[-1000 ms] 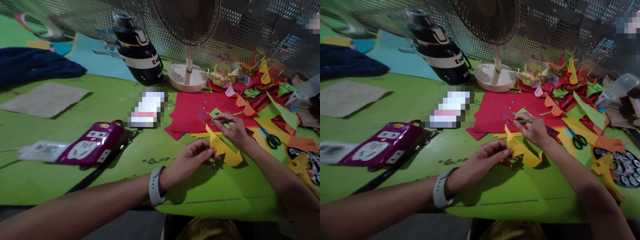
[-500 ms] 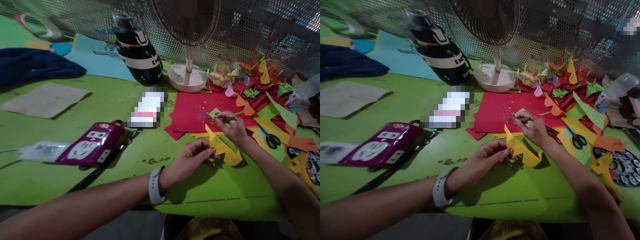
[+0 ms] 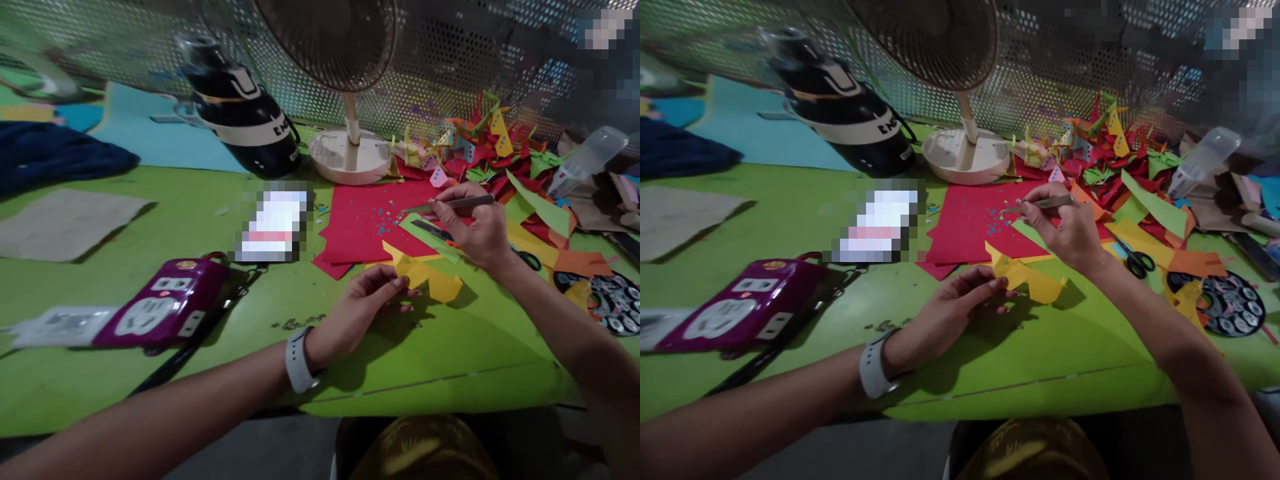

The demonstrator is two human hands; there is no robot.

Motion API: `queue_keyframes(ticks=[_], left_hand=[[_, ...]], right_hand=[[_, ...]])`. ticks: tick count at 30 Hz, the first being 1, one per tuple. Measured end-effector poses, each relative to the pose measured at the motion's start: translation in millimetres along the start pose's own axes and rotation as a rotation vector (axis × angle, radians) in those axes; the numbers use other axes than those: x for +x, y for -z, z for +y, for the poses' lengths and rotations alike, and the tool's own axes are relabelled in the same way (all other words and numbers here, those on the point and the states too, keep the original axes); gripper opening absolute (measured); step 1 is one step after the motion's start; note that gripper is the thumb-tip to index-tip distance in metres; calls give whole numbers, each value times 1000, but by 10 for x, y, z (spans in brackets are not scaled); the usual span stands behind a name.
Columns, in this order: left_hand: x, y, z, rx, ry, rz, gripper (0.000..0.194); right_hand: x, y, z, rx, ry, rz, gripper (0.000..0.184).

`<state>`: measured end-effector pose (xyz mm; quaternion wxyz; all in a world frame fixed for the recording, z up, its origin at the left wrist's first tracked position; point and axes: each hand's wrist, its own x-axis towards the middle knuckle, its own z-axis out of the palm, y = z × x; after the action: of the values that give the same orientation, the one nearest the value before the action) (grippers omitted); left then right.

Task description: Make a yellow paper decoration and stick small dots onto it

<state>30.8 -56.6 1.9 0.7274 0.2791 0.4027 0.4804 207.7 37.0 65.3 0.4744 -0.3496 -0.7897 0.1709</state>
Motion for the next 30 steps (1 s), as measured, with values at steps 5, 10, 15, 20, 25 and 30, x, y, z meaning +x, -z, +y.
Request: queue_keyframes(ticks=[5, 10, 15, 20, 25, 30], left_hand=[[25, -15, 24, 32, 5, 26, 33], [6, -76, 75, 103, 11, 18, 31], [2, -251, 101, 156, 80, 30, 31], [69, -496, -2, 162, 77, -3, 30], [152, -665, -124, 161, 77, -7, 28], [178, -701, -209, 141, 82, -22, 30]], right_hand=[[-258, 224, -165, 33, -23, 30, 10], [-592, 432, -231, -53, 5, 13, 7], [-790, 611, -208, -170, 56, 0, 8], [-905, 777, -138, -231, 72, -4, 11], [-962, 930, -64, -231, 71, -11, 8], [-1010, 956, -26, -221, 81, 9, 7]])
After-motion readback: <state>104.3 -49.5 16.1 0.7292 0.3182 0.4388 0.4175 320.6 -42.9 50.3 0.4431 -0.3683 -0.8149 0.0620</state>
